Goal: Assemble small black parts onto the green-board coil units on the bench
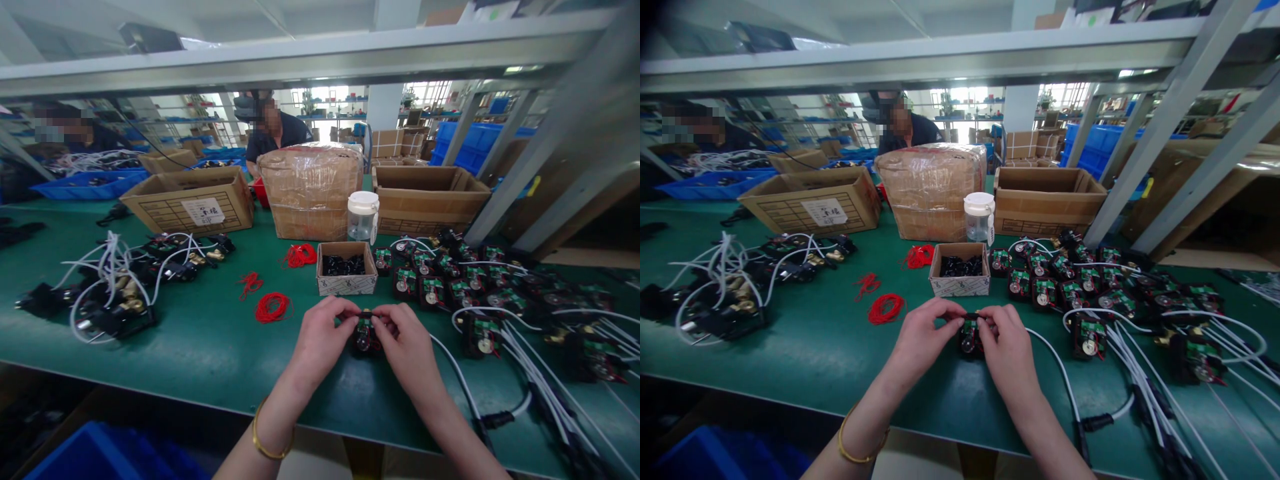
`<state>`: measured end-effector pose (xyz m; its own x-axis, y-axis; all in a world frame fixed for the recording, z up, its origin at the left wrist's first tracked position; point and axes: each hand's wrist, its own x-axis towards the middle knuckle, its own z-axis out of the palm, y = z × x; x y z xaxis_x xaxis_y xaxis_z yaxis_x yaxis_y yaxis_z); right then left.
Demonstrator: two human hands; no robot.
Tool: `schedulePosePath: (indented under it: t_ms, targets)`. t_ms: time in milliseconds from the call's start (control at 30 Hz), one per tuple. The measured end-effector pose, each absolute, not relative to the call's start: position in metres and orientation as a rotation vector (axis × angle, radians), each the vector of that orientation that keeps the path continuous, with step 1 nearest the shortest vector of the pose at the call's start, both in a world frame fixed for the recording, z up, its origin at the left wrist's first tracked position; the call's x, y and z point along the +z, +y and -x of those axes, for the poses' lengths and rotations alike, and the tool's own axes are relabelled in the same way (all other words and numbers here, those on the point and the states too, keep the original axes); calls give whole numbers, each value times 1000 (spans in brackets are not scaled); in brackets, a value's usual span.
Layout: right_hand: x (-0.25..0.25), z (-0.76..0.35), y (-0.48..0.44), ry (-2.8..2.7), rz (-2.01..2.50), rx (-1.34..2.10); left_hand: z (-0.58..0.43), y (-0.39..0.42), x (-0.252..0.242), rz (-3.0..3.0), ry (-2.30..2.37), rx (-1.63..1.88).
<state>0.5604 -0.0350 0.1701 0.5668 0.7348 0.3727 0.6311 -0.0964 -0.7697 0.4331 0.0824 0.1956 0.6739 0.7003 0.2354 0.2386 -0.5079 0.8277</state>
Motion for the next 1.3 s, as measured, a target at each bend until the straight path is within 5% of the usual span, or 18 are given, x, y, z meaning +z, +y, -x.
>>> schedulePosePath:
  t_ms: [1300]
  targets:
    - [180,-561,-34,-1213,1810,159,-434,70,186,-1663,787,802]
